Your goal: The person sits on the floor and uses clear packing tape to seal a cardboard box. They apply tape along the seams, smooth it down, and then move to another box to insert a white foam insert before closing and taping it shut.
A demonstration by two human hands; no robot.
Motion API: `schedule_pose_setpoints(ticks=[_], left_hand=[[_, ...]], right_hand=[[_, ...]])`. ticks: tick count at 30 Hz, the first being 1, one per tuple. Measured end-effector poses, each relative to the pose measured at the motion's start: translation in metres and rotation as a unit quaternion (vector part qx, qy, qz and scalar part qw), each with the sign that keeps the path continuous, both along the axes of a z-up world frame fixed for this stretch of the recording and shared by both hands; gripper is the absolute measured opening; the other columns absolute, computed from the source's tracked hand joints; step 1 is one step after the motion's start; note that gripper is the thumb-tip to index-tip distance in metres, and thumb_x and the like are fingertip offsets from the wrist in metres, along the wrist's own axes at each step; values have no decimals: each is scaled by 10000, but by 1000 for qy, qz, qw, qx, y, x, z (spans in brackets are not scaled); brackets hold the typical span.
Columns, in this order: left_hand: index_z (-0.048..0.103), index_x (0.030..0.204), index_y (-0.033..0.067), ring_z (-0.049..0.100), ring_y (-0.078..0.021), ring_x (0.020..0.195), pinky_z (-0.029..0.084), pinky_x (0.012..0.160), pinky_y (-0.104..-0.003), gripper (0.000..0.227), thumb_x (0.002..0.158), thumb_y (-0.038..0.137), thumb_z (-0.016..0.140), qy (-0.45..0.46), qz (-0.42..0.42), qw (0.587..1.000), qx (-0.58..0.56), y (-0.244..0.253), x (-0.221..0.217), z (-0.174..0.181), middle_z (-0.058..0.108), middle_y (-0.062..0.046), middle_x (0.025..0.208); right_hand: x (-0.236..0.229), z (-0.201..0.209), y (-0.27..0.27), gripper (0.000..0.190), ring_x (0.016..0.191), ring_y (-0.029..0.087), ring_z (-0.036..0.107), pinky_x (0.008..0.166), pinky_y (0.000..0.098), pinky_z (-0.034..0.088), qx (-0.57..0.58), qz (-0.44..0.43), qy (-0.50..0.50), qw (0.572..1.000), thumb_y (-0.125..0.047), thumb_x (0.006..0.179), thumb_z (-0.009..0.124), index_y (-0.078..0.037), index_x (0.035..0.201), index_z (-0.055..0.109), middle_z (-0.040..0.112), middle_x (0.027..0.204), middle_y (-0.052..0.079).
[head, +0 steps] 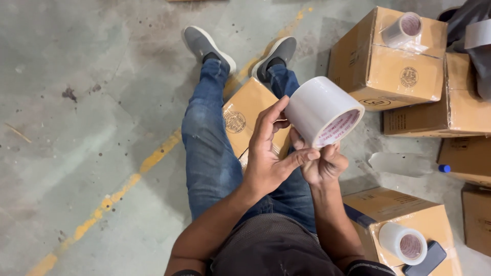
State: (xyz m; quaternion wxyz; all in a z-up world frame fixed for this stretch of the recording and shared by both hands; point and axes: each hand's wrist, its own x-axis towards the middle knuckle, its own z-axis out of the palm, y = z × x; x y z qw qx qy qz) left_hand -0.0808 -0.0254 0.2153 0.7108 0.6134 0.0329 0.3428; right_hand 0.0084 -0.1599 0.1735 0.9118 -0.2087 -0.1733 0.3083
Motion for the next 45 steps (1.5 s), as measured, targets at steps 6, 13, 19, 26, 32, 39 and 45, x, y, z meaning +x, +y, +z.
schedule_pose_setpoints(ticks=[6,13,19,26,32,39,45], left_hand=[[403,1601,54,610,-207,1246,537,1089,-329,785,974,287,814,26,27,999,5,0,-2,1,560,-125,1373],[451,1570,60,622,-197,1145,557,1036,-334,713,969,228,798,81,51,995,21,3,-4,-2,594,-114,1313],[399,1578,29,558,-277,1324,504,1115,-372,709,975,132,758,59,49,994,73,13,-12,7,536,-181,1451],[349,1573,-1,277,-363,1592,390,1258,-431,676,931,-70,549,-28,-105,989,-104,25,-9,11,244,-235,1703],[716,1212,35,668,-288,1329,549,1131,-388,505,781,-162,544,12,63,982,179,49,-8,9,702,-147,1317],[784,980,76,714,-260,1142,578,1024,-428,192,789,70,768,-100,21,901,422,49,-9,41,757,-48,1117],[789,988,57,723,-290,1120,586,984,-404,280,728,-10,713,-52,11,931,362,37,-9,27,764,-78,1079]], right_hand=[[1,-11,0,768,1421,349,523,1274,484,393,-3,17,52,998,-222,934,821,6,1548,420,524,1512,206],[-4,-15,5,775,1369,333,542,1244,507,367,-12,23,35,999,-328,969,812,23,1557,449,554,1465,210],[-14,16,21,837,1349,329,564,1213,581,404,-53,-17,1,998,-289,881,862,-20,1537,415,560,1436,172],[-12,27,22,1119,1359,310,549,1162,480,459,-222,-159,-203,940,-30,747,895,-40,1633,211,502,1472,178],[-28,38,3,1205,1385,290,529,1189,439,412,-257,-81,-305,913,16,773,820,-107,1653,7,499,1473,198],[-21,21,-1,927,1155,300,632,1056,385,455,-176,5,-77,981,41,852,534,-42,1674,114,637,1275,267],[-24,1,-1,631,1156,286,614,1042,340,457,-175,-79,-19,981,31,735,475,163,1337,341,487,1489,180]])
